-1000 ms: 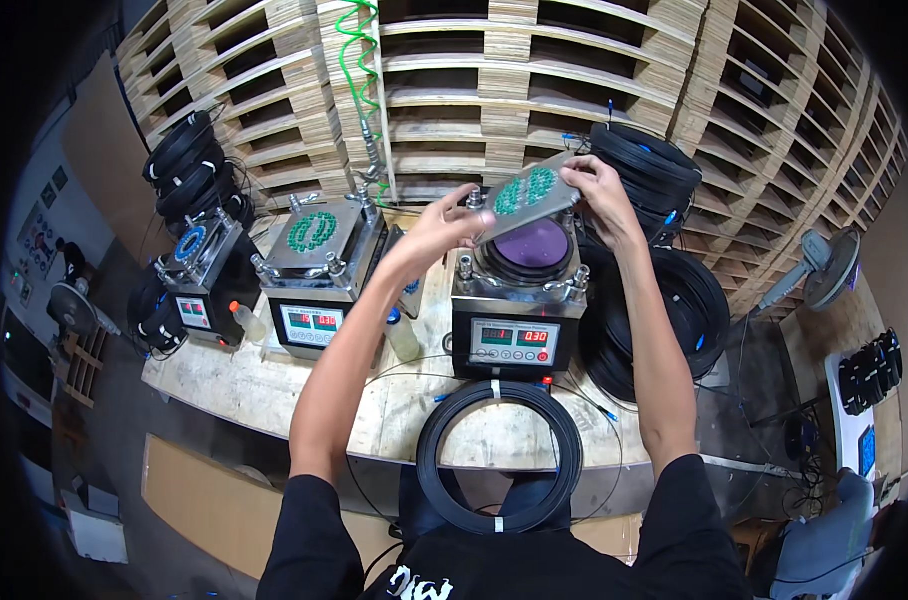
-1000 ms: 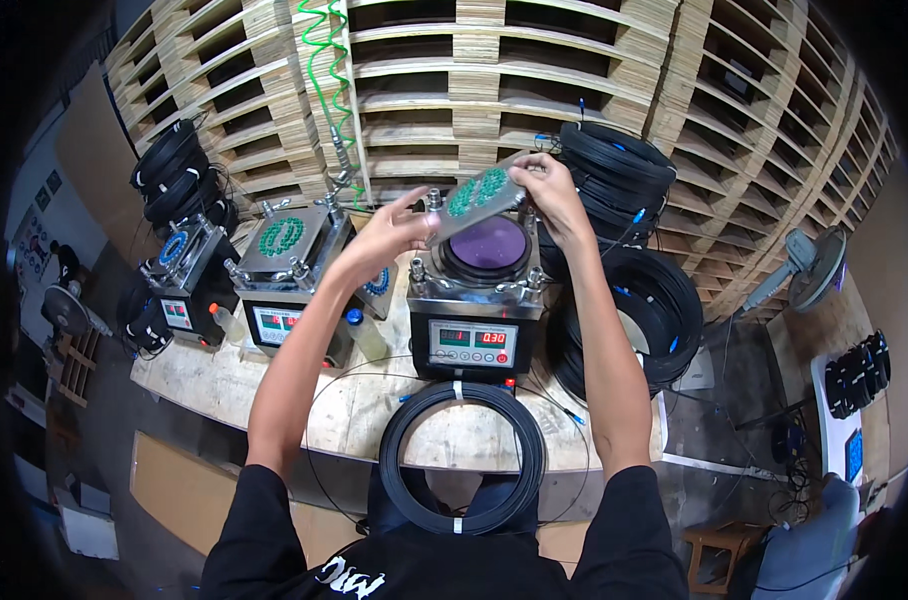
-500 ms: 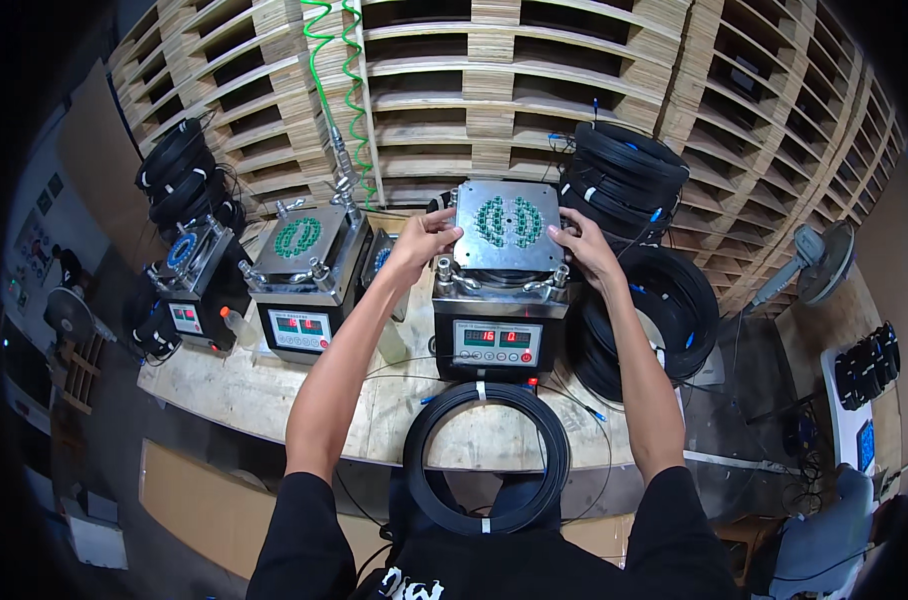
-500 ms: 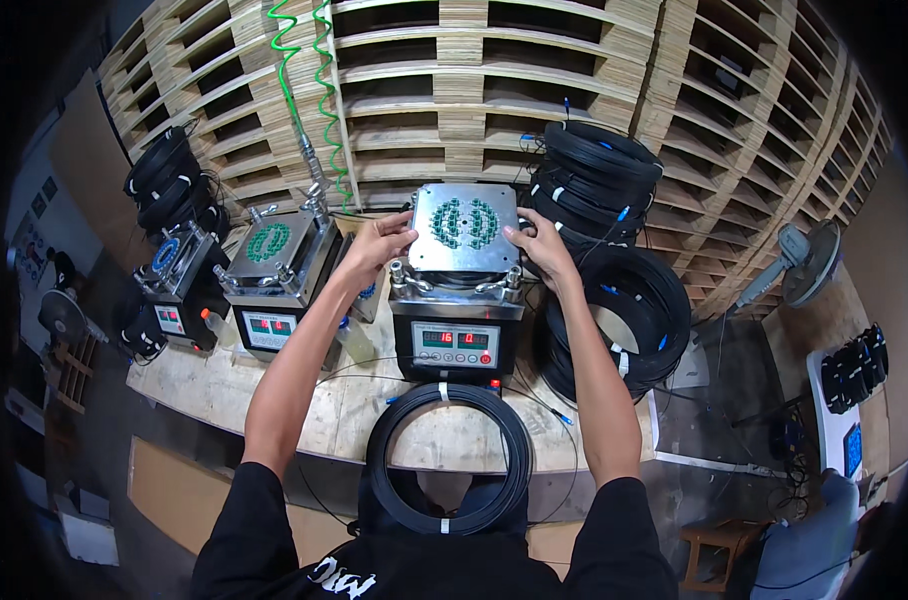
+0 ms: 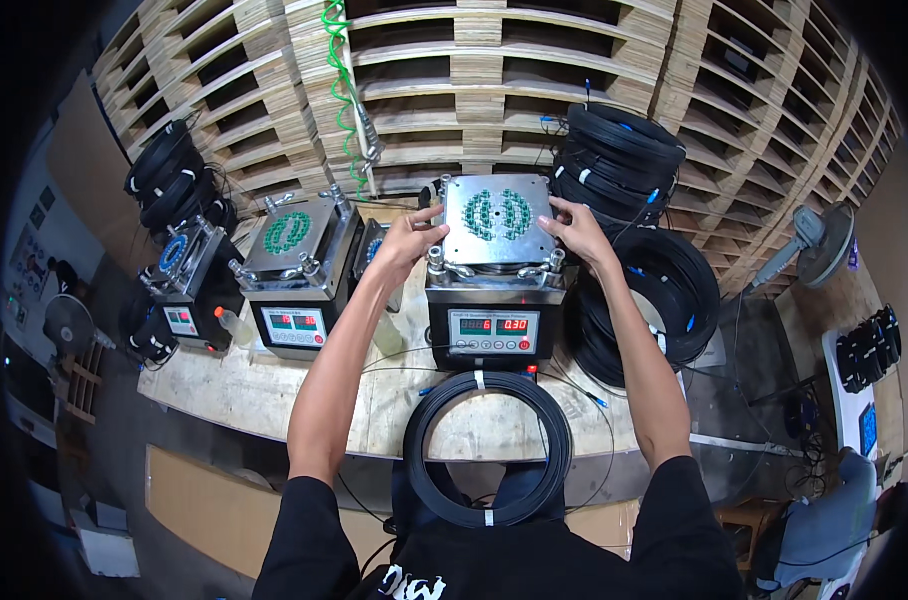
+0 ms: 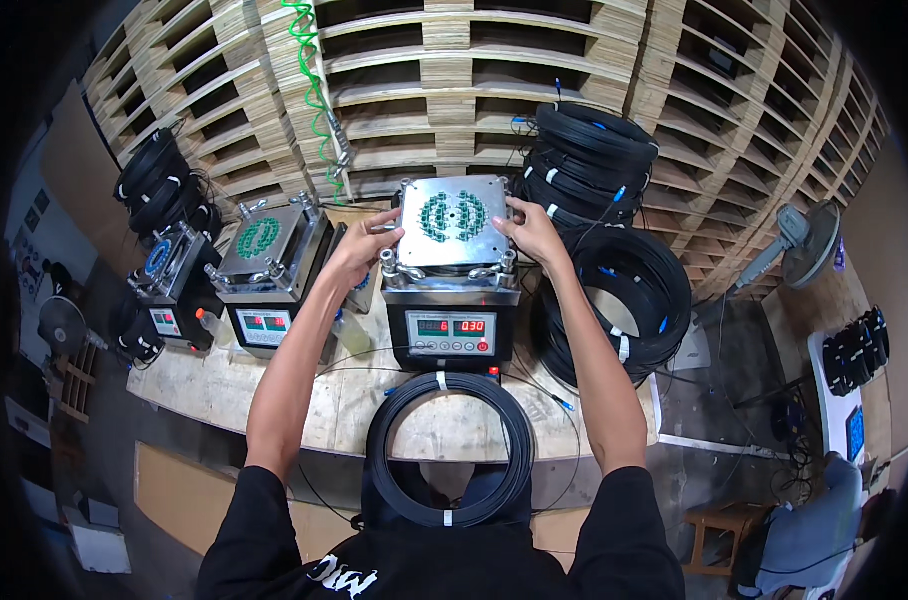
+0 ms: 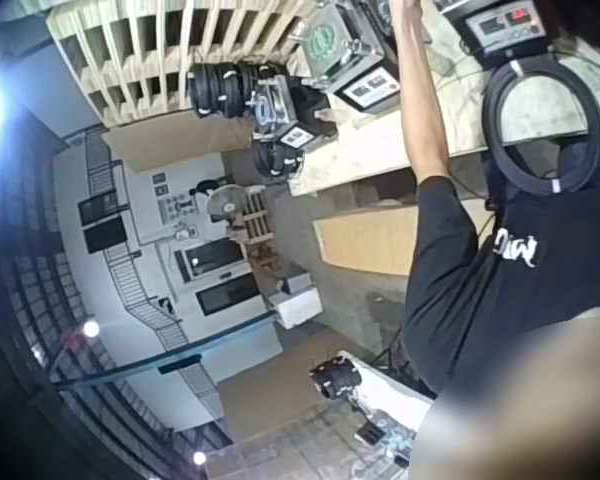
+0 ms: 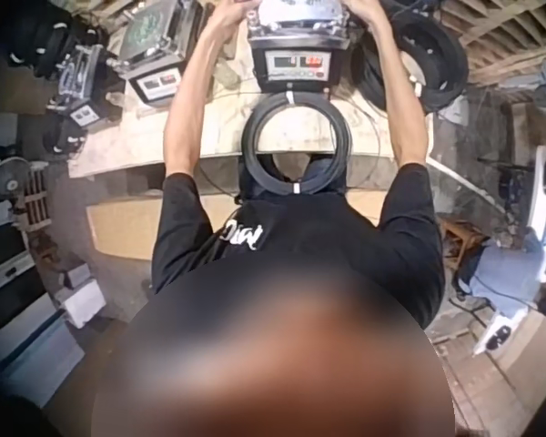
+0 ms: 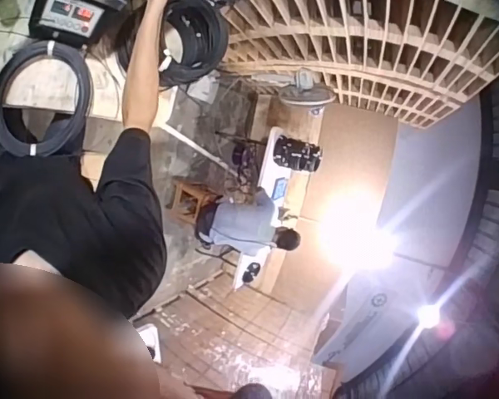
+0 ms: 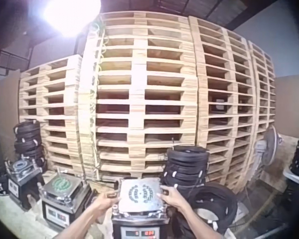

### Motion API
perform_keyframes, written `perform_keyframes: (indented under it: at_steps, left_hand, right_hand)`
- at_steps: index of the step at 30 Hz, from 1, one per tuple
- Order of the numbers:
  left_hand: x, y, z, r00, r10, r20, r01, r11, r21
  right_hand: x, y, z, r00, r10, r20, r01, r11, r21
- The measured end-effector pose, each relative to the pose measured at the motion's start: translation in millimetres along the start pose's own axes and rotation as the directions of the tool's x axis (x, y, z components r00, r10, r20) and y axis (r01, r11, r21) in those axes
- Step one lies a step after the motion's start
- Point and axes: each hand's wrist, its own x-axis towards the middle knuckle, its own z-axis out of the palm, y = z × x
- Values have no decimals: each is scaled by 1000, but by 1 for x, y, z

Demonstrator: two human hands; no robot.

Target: The recorder is operating an industrial polishing machine to process fiber optic cable connectors.

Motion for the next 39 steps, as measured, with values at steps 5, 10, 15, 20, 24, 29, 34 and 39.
perform_keyframes:
  at_steps: [5, 10, 15, 20, 24, 29, 34, 39]
  left_hand:
    - [2, 4, -4, 999, 43, 7, -43, 999, 5]
    - [-3, 18, -1, 998, 47, 38, -47, 999, -9]
    - [-2, 11, -8, 997, 58, 55, -60, 998, 29]
    - [-4, 7, -5, 999, -21, 50, 17, 997, 78]
    - [-7, 5, -7, 998, -48, 50, 46, 998, 41]
    - [0, 1, -11, 996, -61, 67, 58, 997, 52]
    - [4, -11, -16, 997, 74, 5, -73, 981, 178]
    - [-69, -28, -2, 738, 650, -178, -409, 642, 648]
  right_hand:
    - [-2, -3, 1, 1000, -6, -19, 7, 1000, 25]
    - [-10, -12, -1, 1000, 0, -13, 1, 997, 75]
    - [-13, -7, 5, 1000, -1, -14, 2, 997, 77]
    - [-8, -3, -1, 1000, 17, 5, -17, 1000, 4]
    - [-13, -8, 4, 999, 47, 4, -47, 999, -9]
    - [-9, -11, -2, 992, 62, 112, -52, 994, -97]
    - [4, 6, -4, 987, -59, 151, 80, 987, -137]
    - [-65, 25, -10, 975, -120, -185, 112, 992, -53]
